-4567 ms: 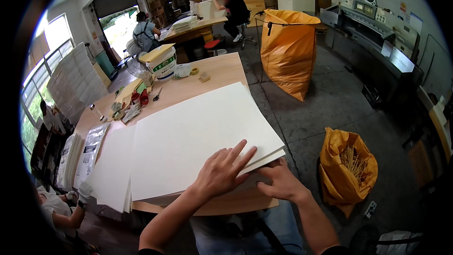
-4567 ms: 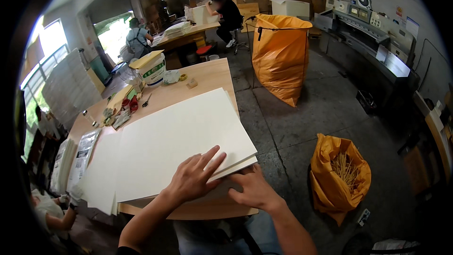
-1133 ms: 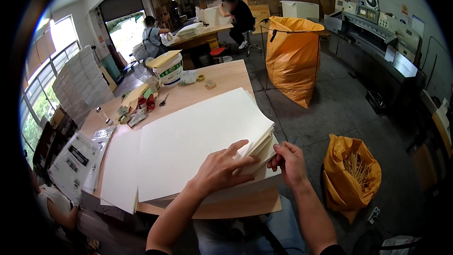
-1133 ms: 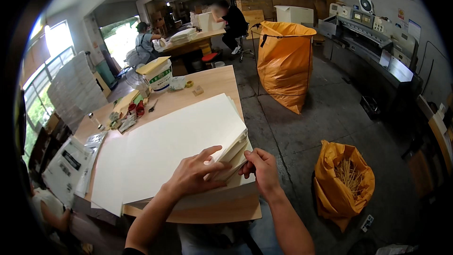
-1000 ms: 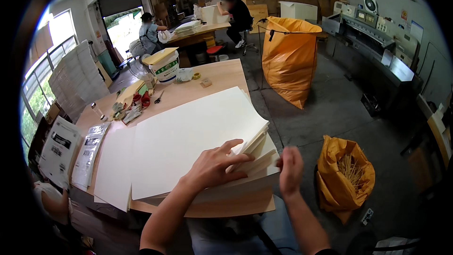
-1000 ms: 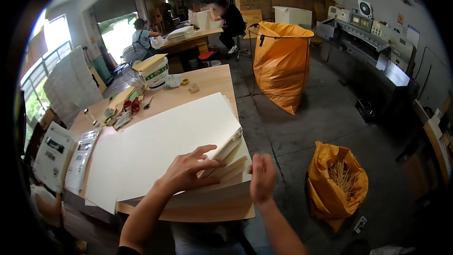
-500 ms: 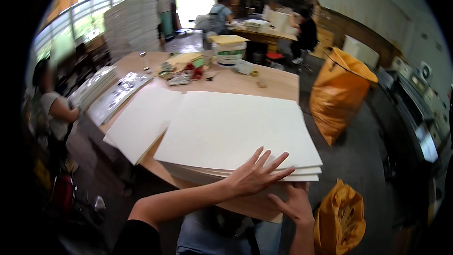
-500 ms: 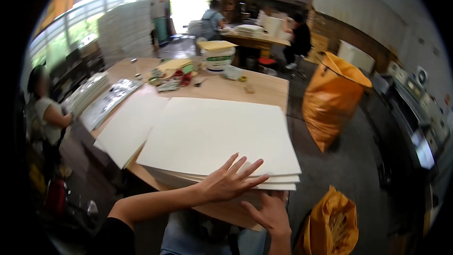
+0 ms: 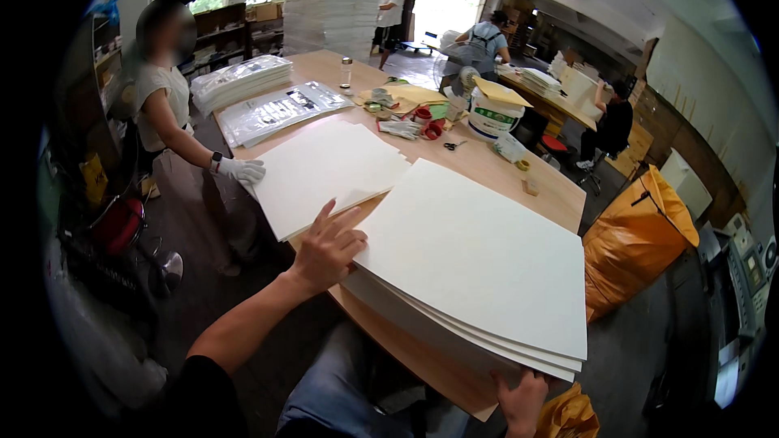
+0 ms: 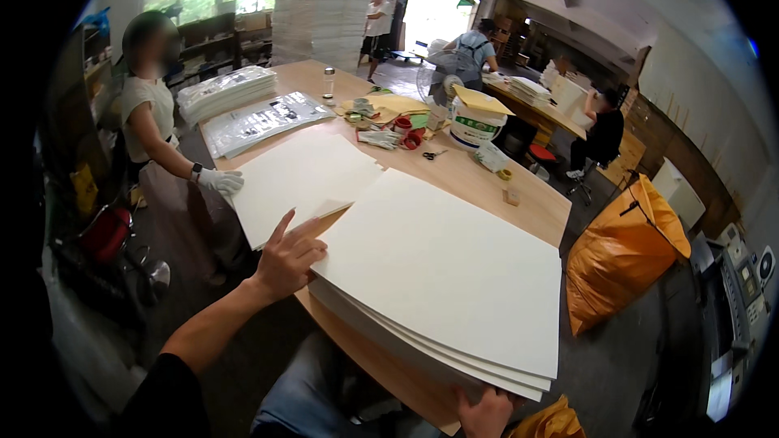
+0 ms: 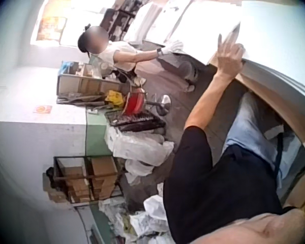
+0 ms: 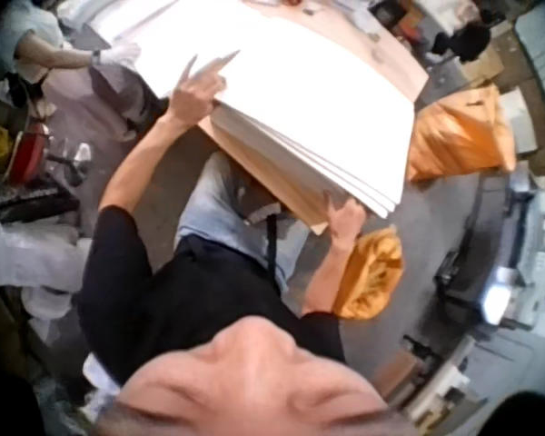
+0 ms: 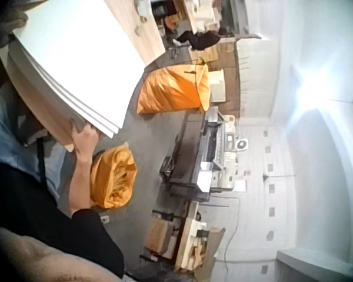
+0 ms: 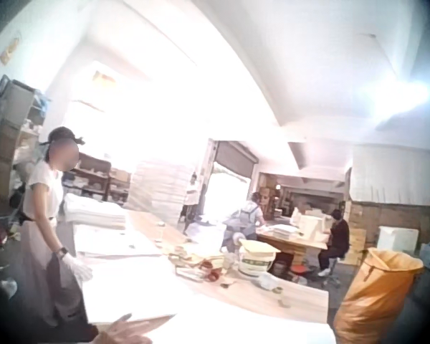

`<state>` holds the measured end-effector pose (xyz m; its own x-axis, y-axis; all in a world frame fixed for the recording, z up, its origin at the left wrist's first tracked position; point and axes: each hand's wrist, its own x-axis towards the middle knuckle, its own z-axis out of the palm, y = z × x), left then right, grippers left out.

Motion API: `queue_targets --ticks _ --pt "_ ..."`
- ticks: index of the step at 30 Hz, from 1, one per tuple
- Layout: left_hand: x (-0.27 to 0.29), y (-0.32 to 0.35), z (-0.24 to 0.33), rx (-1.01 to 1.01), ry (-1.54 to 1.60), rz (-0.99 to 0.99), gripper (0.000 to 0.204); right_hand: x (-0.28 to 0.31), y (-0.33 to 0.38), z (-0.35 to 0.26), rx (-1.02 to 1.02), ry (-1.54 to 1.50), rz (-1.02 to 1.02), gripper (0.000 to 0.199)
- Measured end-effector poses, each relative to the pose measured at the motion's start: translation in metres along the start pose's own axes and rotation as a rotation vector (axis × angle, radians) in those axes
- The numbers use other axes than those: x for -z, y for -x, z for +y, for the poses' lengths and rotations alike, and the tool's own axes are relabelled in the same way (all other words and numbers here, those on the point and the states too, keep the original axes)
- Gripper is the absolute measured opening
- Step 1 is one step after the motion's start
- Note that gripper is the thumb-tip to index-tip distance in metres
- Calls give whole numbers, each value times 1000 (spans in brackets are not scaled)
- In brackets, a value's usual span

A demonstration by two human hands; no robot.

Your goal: The person repeatedly picks up stacks of white paper sheets from a table, aligns them, and places them back down. The person also occasionally flips through the sheets to check alignment. Other people are visible in the background working at separate tables.

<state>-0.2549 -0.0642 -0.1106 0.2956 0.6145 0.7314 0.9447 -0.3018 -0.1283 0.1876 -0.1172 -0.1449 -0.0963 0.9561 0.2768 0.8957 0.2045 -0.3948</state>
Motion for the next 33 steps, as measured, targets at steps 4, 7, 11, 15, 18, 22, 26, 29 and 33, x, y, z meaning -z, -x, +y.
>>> queue_targets --ticks 4,7,11,15,18,22,26,29,33 --pt "54 14 57 -43 -6 -93 8 -4 9 11 101 457 97 81" --pt "81 37 94 184 161 -68 21 -7 4 11 216 196 232 74" --pt "62 76 88 731 428 -60 38 6 11 4 56 112 89 72" --pt "9 105 61 1300 2091 -84 41 18 9 -2 53 175 -60 79" --pt "11 64 76 1319 2272 -377 53 36 4 -14 131 293 -105 67" --pt "25 44 84 1025 1910 -382 63 45 7 30 -55 167 -269 69" --pt "51 51 63 928 1674 -452 69 22 -16 64 -92 -408 -253 59" --pt "62 75 51 886 1425 -407 72 -32 -54 29 -162 -1079 -102 39" --pt "59 88 20 983 1308 -70 59 -39 -128 -143 -320 -1332 -126 31"
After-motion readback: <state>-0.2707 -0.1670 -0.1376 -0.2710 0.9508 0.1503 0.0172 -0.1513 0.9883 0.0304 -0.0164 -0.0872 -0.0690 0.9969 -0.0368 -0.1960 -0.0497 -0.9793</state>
